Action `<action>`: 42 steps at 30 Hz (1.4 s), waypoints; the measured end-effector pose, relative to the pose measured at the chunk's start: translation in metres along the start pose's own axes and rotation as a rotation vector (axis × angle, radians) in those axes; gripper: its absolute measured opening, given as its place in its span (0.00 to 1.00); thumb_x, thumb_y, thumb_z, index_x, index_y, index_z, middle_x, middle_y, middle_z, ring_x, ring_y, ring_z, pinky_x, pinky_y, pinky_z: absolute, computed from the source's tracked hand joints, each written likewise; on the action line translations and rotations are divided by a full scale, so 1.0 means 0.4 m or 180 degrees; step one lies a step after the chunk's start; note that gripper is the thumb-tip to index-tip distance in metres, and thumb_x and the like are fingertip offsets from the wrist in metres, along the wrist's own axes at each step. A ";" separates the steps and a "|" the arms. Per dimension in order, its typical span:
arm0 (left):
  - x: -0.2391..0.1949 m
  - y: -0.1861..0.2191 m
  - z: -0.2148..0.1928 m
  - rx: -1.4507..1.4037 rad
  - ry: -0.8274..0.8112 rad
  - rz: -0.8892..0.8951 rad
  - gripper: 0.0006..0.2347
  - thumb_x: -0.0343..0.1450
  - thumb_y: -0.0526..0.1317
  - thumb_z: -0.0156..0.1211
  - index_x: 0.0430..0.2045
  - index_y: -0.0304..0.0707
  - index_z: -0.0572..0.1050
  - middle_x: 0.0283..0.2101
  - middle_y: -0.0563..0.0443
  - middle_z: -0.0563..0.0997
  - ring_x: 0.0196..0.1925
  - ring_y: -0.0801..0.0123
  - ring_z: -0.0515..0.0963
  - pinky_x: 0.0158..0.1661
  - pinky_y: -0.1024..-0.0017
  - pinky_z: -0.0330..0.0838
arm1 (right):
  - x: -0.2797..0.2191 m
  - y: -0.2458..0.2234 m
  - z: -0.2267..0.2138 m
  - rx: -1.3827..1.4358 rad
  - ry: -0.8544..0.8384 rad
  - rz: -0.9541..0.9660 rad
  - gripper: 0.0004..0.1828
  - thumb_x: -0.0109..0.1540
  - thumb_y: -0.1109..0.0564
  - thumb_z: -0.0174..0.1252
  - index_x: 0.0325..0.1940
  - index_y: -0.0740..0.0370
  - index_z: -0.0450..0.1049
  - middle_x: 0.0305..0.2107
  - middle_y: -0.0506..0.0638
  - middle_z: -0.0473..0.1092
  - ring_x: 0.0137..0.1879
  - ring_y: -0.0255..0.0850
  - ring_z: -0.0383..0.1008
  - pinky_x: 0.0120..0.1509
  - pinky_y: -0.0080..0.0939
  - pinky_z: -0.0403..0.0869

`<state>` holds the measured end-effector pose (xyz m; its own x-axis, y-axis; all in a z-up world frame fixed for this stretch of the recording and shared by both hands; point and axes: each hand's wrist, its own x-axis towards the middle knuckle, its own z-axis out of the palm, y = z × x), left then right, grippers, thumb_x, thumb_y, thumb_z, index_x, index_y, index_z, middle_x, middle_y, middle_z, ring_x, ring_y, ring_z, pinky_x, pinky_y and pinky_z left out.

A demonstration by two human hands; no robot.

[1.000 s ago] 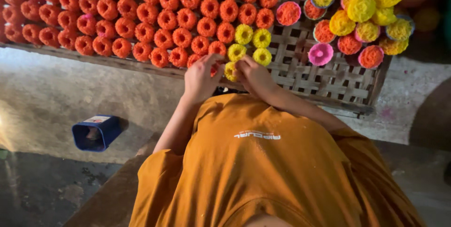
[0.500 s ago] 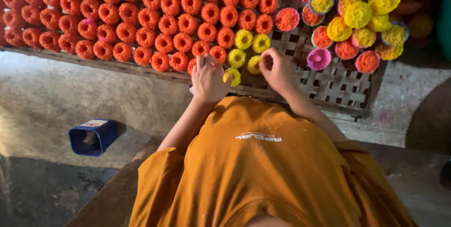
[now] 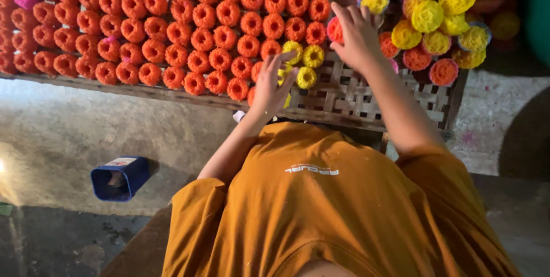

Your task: The person repeatedly picks small colorful plastic molds from a green bucket, removes a textured orange ring from each mold, and places the rings onto a wooden drying rack. The person also places the empty molds back into the bucket.

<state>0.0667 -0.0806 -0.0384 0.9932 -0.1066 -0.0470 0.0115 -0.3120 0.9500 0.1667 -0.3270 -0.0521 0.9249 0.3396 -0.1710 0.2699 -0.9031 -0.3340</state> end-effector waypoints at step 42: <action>-0.046 0.140 -0.011 0.1152 -0.0603 0.1226 0.19 0.62 0.33 0.71 0.49 0.46 0.80 0.59 0.45 0.74 0.59 0.47 0.73 0.54 0.58 0.74 | -0.329 -0.062 0.195 0.4273 0.0708 0.0726 0.17 0.72 0.52 0.54 0.57 0.68 0.72 0.44 0.48 0.72 0.45 0.32 0.73 0.48 0.34 0.74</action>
<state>0.0497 -0.0921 0.0169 0.8792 -0.4342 0.1960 -0.4216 -0.5174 0.7446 0.0175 -0.3288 -0.0936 0.9705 0.0561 -0.2343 -0.2373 0.0543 -0.9699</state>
